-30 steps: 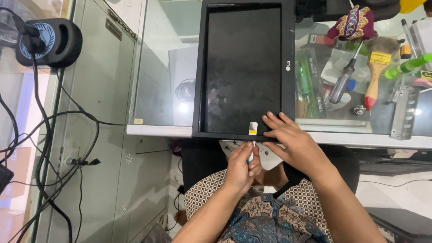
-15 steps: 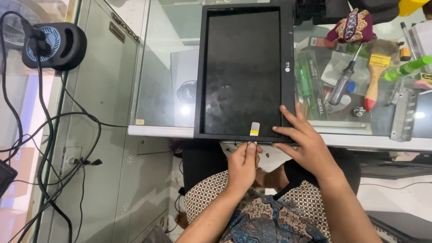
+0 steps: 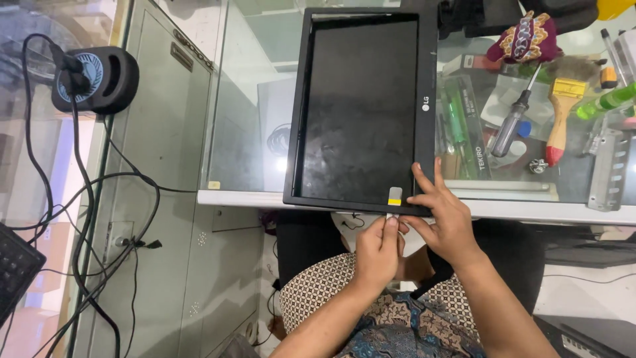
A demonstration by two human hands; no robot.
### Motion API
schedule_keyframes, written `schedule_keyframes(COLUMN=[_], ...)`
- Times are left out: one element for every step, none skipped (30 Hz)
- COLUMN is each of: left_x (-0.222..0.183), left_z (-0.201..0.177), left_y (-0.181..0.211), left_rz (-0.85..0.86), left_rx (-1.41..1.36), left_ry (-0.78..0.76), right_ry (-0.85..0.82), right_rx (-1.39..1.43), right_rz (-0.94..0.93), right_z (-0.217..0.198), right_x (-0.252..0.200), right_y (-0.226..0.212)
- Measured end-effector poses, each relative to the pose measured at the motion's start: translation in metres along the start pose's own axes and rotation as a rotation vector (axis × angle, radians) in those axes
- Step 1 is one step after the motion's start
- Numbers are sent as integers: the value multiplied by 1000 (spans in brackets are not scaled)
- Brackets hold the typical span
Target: Disassembling a computer monitor by prying off the front bezel to expose the internal components
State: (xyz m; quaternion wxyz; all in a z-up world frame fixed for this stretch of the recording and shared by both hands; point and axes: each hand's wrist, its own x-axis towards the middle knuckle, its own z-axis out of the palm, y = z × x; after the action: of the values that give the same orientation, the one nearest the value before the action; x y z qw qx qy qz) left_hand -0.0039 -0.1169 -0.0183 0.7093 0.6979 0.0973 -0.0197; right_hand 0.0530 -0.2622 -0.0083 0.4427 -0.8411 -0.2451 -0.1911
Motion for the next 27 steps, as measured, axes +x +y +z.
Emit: schedule_keyframes(left_x=[2,4,5,5,6,6,7,5,4,5,8,8,9,9,9,8,8,8,9,8,8,8,7,7,7,6,5], left_z=[0,-1,-2,-3,-3,-2,-2,0,1,2,4,5,5,3,1,-1,0,1,2,2,3,4,5,6,6,8,9], left_y=[1,2,3,3,5,6,8,6,6,6,-3,-12,-22,-15,-8,-1,-4,-7,-10,-9,-9,-8,-9,-11,-12,-14,-16], left_rz=[19,19,26,29,26,-19,-65,-71,-136,-195,-194,-187,-179,-181,-204,-229,-231,-249,-268,-268,-279,-289,-289,-309,-329,-331,-357], left_rx=[13,16,52,89,92,48,4,2,-74,-149,-151,-106,-61,-64,-57,-49,-51,-43,-36,-34,-82,-132,-131,-205,-278,-279,-383], left_ry=[14,11,0,-17,-25,-50,-74,-82,-77,-71,-77,-73,-69,-73,-79,-86,-90,-101,-113,-116,-119,-121,-124,-120,-116,-116,-112], right_ry=[-9,-6,-22,-35,-30,-57,-83,-83,-146,-205,-202,-231,-259,-260,-245,-230,-230,-215,-200,-197,-189,-183,-181,-178,-176,-177,-170], right_rx=[75,75,87,97,95,102,109,103,104,106,100,104,109,104,111,118,114,127,140,139,144,149,149,153,157,156,165], right_rz=[55,57,73,95,102,114,125,133,130,120,121,145,169,172,161,151,154,151,149,151,148,144,145,146,148,149,155], right_z=[-1,-2,-3,-5,-6,-7,-8,-13,-18,-23,-26,-29,-31,-30,-29,-28,-28,-27,-26,-25,-25,-24,-25,-25,-25,-25,-25], right_x=[-1,-1,-1,-3,-4,-5,-5,-3,-1,5,7,7,8,8,8,7,5,4,3,2,2,3,3,4,4,3,3], right_y=[3,4,5,5,7,10,13,9,6,3,4,3,3,3,4,4,4,6,7,6,6,7,6,5,4,5,5])
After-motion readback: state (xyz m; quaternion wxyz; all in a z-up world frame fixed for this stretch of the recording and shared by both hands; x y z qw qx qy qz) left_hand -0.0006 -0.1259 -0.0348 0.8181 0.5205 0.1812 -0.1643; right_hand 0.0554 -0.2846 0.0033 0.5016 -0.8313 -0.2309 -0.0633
